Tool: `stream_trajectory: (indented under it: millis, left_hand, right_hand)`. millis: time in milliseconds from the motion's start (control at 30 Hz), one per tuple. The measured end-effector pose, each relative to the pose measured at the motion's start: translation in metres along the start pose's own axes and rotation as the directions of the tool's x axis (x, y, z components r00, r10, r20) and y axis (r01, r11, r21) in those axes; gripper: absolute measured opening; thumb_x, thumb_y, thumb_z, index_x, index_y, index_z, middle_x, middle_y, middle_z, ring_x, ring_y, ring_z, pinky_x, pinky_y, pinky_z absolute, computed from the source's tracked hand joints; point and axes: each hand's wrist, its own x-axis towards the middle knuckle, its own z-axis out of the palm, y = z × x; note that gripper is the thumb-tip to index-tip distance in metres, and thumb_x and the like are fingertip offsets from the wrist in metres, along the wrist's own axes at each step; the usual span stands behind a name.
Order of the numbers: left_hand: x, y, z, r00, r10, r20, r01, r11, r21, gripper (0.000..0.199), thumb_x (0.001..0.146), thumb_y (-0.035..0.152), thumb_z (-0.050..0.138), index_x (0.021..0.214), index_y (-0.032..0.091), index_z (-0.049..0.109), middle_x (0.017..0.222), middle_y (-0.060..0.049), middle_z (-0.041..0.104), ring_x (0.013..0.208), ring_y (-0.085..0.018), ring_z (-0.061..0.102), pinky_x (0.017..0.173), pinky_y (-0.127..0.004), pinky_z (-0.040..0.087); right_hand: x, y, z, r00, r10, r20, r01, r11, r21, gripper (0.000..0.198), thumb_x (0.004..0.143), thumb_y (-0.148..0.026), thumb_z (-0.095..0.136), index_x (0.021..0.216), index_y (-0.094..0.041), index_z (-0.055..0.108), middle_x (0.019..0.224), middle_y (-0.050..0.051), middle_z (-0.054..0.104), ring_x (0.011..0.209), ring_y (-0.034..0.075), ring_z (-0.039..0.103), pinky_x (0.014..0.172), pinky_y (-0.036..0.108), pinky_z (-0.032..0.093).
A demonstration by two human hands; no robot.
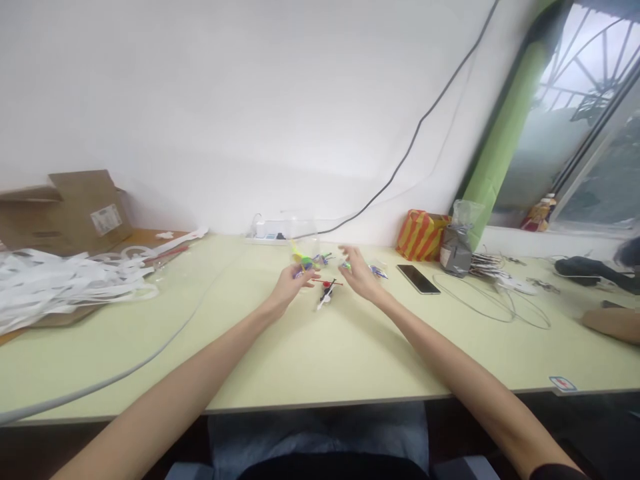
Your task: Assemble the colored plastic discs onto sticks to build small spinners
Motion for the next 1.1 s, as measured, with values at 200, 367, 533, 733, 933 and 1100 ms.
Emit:
stream_trajectory:
  millis: [200, 367, 533, 733, 933, 1100]
  left_hand:
    - [-0.002, 0.000, 0.002, 1.000, -0.013, 0.012, 0.013, 1.000, -0.018, 0.049, 0.079, 0.047, 0.077, 0.115, 0.016, 0.064, 0.114, -0.013, 0.070, 0.101, -0.031, 0.072, 0.069, -0.033, 0.060]
    - [-0.003, 0.002, 0.004, 0.999, -0.044, 0.014, 0.044, 0.999, -0.006, 0.052, 0.076, 0.043, 0.082, 0.117, 0.017, 0.063, 0.110, -0.012, 0.071, 0.098, -0.029, 0.073, 0.063, -0.030, 0.060]
    - [-0.004, 0.001, 0.003, 0.997, -0.044, 0.067, 0.040, 0.998, 0.053, 0.058, 0.072, 0.044, 0.085, 0.119, 0.018, 0.062, 0.117, -0.015, 0.071, 0.099, -0.030, 0.073, 0.061, -0.029, 0.060]
    - [0.001, -0.008, 0.001, 0.991, -0.096, 0.090, 0.084, 0.988, 0.130, 0.069, 0.071, 0.046, 0.085, 0.127, 0.019, 0.055, 0.102, -0.011, 0.074, 0.079, -0.027, 0.076, 0.056, -0.028, 0.057]
    - [0.006, -0.020, -0.003, 0.993, 0.033, 0.116, -0.070, 0.939, 0.336, 0.042, 0.076, 0.042, 0.080, 0.108, 0.017, 0.067, 0.094, -0.009, 0.074, 0.087, -0.024, 0.072, 0.078, -0.034, 0.057]
    - [0.012, -0.022, -0.013, 0.972, 0.229, 0.054, -0.215, 0.773, 0.597, 0.023, 0.082, 0.033, 0.070, 0.100, 0.020, 0.071, 0.098, -0.005, 0.073, 0.088, -0.021, 0.067, 0.082, -0.031, 0.052]
  right_hand:
    - [-0.035, 0.034, 0.012, 0.951, 0.177, 0.252, -0.191, 0.981, 0.030, 0.025, 0.097, -0.029, 0.055, 0.115, -0.015, 0.066, 0.103, 0.011, 0.068, 0.092, 0.021, 0.061, 0.086, 0.035, 0.048]
    - [-0.028, 0.032, 0.022, 0.944, 0.163, 0.286, -0.186, 0.981, 0.053, 0.019, 0.091, -0.029, 0.064, 0.085, -0.013, 0.073, 0.085, 0.008, 0.070, 0.079, 0.018, 0.058, 0.075, 0.030, 0.044]
    - [-0.028, 0.038, 0.027, 0.947, 0.245, 0.209, -0.285, 0.940, 0.187, 0.017, 0.086, -0.026, 0.062, 0.080, -0.013, 0.070, 0.075, 0.004, 0.068, 0.071, 0.017, 0.057, 0.069, 0.028, 0.043]
    - [-0.020, 0.054, 0.002, 0.872, 0.410, -0.266, -0.325, 0.893, 0.311, 0.021, 0.086, -0.035, 0.058, 0.082, -0.015, 0.064, 0.079, 0.003, 0.064, 0.073, 0.017, 0.056, 0.072, 0.030, 0.045]
    - [-0.012, 0.036, -0.031, 0.749, 0.209, -0.628, -0.150, 0.978, 0.147, 0.024, 0.098, -0.041, 0.049, 0.097, -0.021, 0.060, 0.095, 0.006, 0.056, 0.089, 0.019, 0.058, 0.078, 0.034, 0.051]
    - [-0.023, -0.017, -0.040, 0.784, -0.119, -0.609, 0.068, 0.992, -0.105, 0.027, 0.102, -0.045, 0.045, 0.103, -0.026, 0.065, 0.108, 0.010, 0.051, 0.106, 0.026, 0.057, 0.090, 0.048, 0.051]
